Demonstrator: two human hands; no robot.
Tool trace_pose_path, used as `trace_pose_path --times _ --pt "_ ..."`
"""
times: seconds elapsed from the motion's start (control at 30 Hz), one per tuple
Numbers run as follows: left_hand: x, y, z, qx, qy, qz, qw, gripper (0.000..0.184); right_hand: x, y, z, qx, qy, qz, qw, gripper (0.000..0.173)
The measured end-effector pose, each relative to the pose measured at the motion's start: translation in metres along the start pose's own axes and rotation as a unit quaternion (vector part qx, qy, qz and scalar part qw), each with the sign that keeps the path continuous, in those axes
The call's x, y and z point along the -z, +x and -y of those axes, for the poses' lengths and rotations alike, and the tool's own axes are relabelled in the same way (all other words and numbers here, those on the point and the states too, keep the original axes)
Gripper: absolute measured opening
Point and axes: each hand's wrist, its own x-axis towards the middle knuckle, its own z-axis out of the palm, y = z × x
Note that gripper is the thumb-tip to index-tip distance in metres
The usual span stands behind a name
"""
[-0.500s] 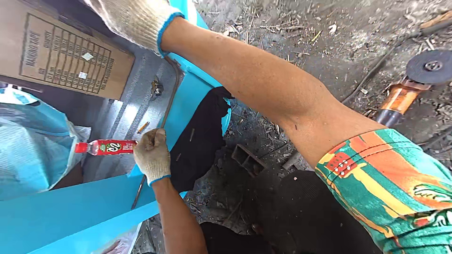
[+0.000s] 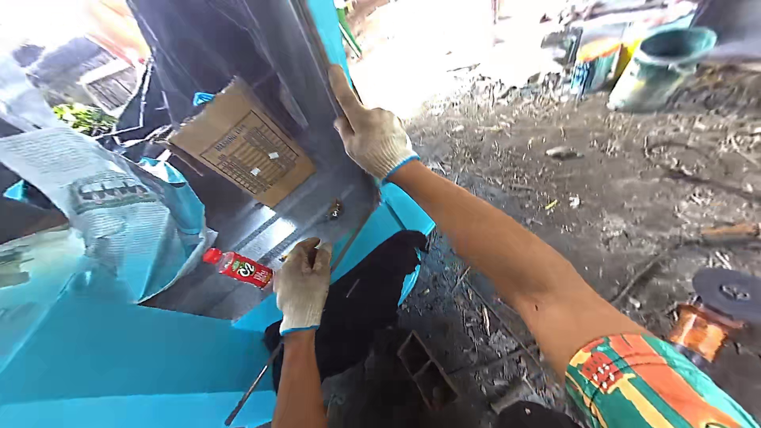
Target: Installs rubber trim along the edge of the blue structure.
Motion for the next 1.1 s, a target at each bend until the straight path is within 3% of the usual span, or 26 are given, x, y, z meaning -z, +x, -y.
trace_pose_path --times 0.2,0.37,0.5,0.67,1.0,1.1 --pt "0.033 0.064 -0.081 -0.112 -0.057 -0.090 0.988 0.033 -0.004 0.003 -0.003 0.010 -0.015 -0.008 1.000 0.070" --pt "0.068 0.145 -0.169 -0.137 -0.029 -0.060 0.988 0.040 -0.008 0.001 -0.003 -0.004 -0.010 -0.021 1.000 0.070" --pt "0.075 0.180 -0.211 -0.117 0.023 -0.038 0.992 0.045 -0.006 -0.001 -0.001 -0.010 -0.015 -0.010 1.000 0.069" --pt "0.078 0.184 -0.226 -0.080 0.058 -0.015 0.995 0.039 -0.009 -0.004 -0.003 -0.010 -0.024 -0.011 1.000 0.067" --pt "0.084 0.197 -0.222 -0.123 0.062 0.033 0.990 0.034 -0.013 -0.005 -0.006 -0.001 -0.014 -0.030 0.999 0.068" --pt "0.076 0.188 -0.213 -0.155 0.054 0.121 0.979 0.028 -0.006 -0.008 -0.007 -0.009 -0.004 -0.003 1.000 0.063"
